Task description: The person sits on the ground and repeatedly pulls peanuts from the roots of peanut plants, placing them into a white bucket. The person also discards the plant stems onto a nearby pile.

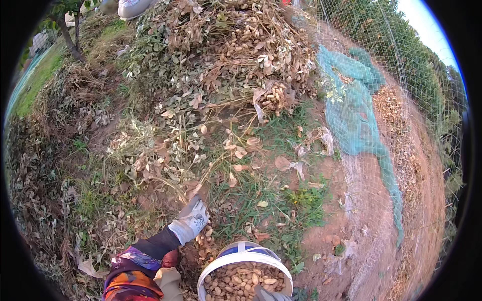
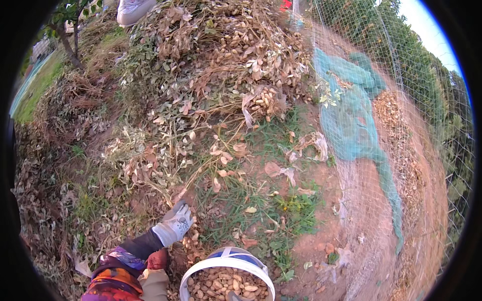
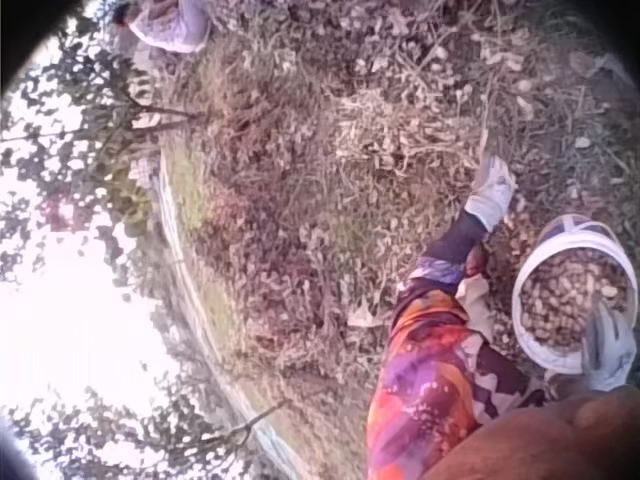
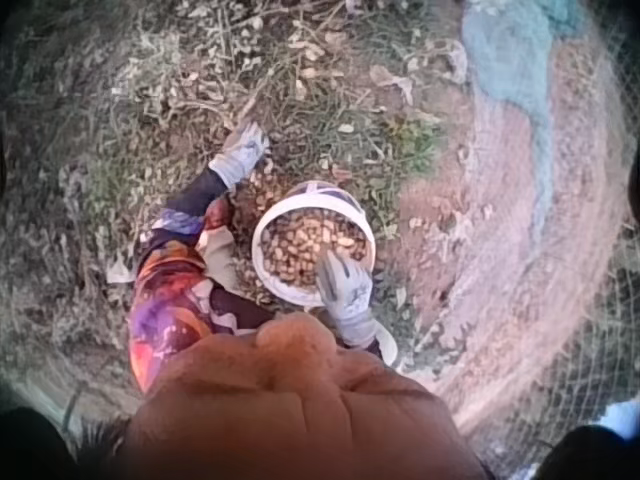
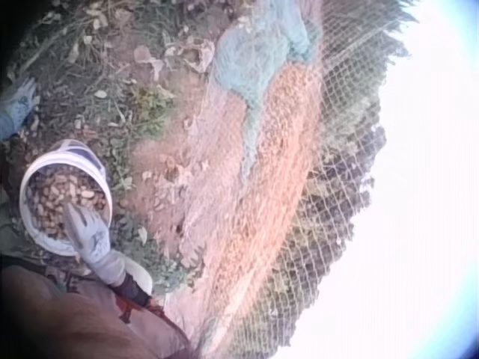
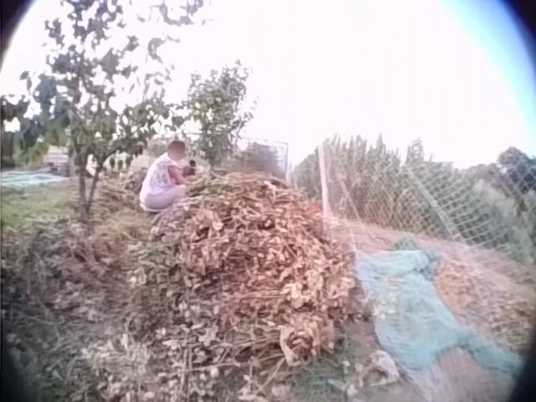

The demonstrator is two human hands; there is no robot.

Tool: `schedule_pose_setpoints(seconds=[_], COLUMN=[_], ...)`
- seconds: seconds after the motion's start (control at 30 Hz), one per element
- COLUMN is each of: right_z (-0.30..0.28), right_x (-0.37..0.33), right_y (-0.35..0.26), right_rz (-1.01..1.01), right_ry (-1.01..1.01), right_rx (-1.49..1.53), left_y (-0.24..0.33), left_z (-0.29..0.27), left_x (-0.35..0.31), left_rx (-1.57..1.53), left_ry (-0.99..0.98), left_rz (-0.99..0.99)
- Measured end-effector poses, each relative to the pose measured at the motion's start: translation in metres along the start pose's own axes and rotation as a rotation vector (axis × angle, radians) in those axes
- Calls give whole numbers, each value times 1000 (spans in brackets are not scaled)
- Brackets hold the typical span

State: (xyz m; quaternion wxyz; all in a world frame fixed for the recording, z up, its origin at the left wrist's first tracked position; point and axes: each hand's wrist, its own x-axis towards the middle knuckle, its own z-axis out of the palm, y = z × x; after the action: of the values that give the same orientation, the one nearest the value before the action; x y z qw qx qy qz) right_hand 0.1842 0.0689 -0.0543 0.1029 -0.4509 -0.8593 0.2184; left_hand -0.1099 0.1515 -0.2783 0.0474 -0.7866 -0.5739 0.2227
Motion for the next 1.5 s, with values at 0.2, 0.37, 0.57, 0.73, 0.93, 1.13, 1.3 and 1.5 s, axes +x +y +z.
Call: schedule_pose_setpoints(seconds=[0.2,0.37,0.57,0.73,0.93,1.13,1.3,1.5], right_z=[7,27,29,20,15,21,24,33], right_x=[9,13,23,23,13,4,14,33], right_y=[7,14,10,0,0,-5,0,11], right_rz=[52,-2,8,-50,-90,-25,-53,-108], right_ry=[-53,-79,-122,-94,-96,-86,-89,-81], right_rx=[13,-51,2,-6,-43,-54,-19,-29], left_y=[-64,-130,-142,-122,-83,-115,-118,-78], left_z=[-31,3,23,35,72,-42,-79,-6], left_x=[-30,31,-4,-77,-189,-167,-41,109], left_rx=[-1587,-161,-245,-559,-677,-553,-1984,-2887], left_ry=[323,42,34,-159,-613,-27,352,-119], left_rz=[-55,12,-10,-223,-361,-526,27,-483])
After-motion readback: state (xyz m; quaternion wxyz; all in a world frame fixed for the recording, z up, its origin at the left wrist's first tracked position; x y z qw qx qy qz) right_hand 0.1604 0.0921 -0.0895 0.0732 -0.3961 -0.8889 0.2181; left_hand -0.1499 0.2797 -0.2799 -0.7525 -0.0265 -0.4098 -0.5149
